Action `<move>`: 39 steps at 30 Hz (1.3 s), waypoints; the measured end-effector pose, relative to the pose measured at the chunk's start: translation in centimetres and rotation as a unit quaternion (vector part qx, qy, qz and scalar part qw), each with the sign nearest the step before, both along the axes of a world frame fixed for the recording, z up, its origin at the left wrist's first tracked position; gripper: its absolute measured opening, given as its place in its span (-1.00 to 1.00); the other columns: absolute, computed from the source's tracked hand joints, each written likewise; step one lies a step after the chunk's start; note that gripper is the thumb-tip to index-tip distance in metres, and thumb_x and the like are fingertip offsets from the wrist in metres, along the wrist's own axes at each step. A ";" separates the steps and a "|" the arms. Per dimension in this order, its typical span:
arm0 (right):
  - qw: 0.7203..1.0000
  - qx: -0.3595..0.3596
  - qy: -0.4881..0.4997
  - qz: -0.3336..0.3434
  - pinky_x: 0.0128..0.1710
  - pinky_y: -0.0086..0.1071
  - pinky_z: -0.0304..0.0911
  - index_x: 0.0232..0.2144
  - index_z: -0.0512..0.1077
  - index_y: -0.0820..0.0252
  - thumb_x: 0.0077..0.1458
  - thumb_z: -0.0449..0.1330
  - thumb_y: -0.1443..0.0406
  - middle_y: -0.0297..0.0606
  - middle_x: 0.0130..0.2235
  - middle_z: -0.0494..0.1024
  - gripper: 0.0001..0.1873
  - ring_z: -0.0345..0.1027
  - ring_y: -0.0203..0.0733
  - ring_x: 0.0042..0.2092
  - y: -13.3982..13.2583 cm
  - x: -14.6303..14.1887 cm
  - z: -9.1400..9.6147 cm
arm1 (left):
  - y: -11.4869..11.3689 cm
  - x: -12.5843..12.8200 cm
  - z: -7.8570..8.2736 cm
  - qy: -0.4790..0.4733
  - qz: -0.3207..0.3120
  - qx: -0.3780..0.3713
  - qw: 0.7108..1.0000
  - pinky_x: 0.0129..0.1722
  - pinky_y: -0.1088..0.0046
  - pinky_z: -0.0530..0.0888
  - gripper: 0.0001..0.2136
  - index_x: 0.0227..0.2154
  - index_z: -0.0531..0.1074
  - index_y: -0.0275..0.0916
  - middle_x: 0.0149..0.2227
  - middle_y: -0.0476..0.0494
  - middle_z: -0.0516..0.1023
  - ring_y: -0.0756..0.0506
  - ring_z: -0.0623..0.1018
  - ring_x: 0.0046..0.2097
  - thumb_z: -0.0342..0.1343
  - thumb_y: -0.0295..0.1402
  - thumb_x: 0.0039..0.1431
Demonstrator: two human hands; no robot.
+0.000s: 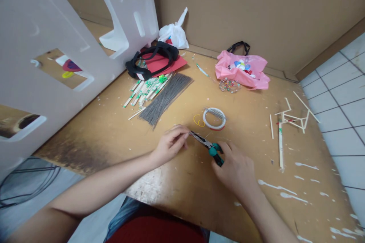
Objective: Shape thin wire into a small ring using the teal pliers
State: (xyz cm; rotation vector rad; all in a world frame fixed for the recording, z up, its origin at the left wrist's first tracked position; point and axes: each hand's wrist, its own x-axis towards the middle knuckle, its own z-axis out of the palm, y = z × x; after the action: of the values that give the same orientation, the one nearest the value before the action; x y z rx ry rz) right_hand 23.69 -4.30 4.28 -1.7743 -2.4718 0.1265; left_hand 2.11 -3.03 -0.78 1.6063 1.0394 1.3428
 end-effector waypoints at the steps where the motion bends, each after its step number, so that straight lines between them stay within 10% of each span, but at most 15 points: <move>1: 1.000 -0.005 0.000 -0.008 -0.42 -0.33 0.21 -0.18 0.33 0.10 -0.08 0.09 0.26 -0.27 -0.27 0.51 -0.67 0.40 -0.10 -0.32 -0.1 0.0 0.0 | 0.1 -0.1 -0.1 0.020 0.006 0.019 1.000 -0.52 0.59 0.38 -0.86 -0.30 0.38 -0.28 -0.34 -0.11 0.40 0.11 0.44 -0.53 -0.06 -0.38 0.21; 39: 0.988 0.153 -0.018 -0.022 -0.34 -0.31 0.21 -0.14 0.34 0.16 -0.06 0.11 0.22 -0.21 -0.24 0.48 -0.62 0.36 -0.10 -0.27 -1.0 -2.1 -1.1 | 0.3 -0.2 0.4 -0.046 0.074 0.032 0.996 -0.55 0.62 0.38 -0.86 -0.37 0.41 -0.30 -0.35 -0.10 0.45 0.12 0.46 -0.56 0.00 -0.36 0.18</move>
State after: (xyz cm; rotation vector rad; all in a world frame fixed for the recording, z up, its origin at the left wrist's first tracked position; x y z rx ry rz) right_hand 21.57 -5.32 3.13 -1.7104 -2.3187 -0.2757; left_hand 1.86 -2.72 -0.35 1.5222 1.0872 1.5485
